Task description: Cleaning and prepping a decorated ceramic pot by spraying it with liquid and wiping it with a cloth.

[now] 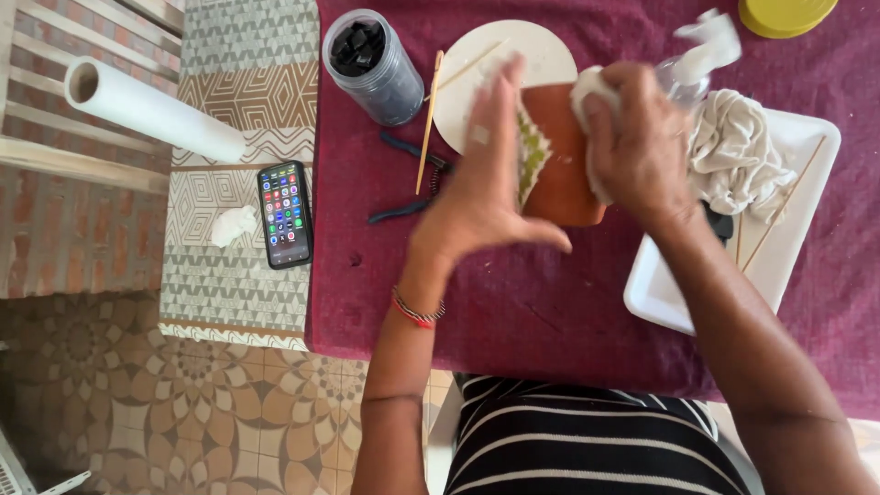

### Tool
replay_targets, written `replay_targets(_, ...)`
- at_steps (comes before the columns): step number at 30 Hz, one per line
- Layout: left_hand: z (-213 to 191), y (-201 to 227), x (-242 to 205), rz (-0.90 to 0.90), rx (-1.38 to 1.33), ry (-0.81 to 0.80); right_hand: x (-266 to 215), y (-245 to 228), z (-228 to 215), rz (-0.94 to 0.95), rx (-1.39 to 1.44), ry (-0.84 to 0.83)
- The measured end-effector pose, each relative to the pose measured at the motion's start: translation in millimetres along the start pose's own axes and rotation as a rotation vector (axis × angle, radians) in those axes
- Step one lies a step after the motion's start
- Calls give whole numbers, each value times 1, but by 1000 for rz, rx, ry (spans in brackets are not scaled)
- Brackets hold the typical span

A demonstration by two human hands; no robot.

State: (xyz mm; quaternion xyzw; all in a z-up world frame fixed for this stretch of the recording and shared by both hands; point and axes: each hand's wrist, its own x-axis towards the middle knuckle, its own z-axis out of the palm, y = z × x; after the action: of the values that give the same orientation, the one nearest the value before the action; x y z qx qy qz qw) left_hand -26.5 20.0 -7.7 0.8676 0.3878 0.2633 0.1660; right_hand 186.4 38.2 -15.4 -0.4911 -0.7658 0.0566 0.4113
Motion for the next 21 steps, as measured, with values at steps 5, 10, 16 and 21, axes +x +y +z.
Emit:
replay_targets(5,17,-60,18,-49,-562,168,-5,19,-2,-33,45,51)
replay_targets(10,29,-37,40,-107,-655,262,-7,0,-3,-89,44,113)
replay_targets(16,38,-44,42,-98,-600,266,-82,-18,1,-204,-136,-51)
replay_targets(21,42,-42,43,-103,-633,220,-48,-1,0,-161,-216,-109)
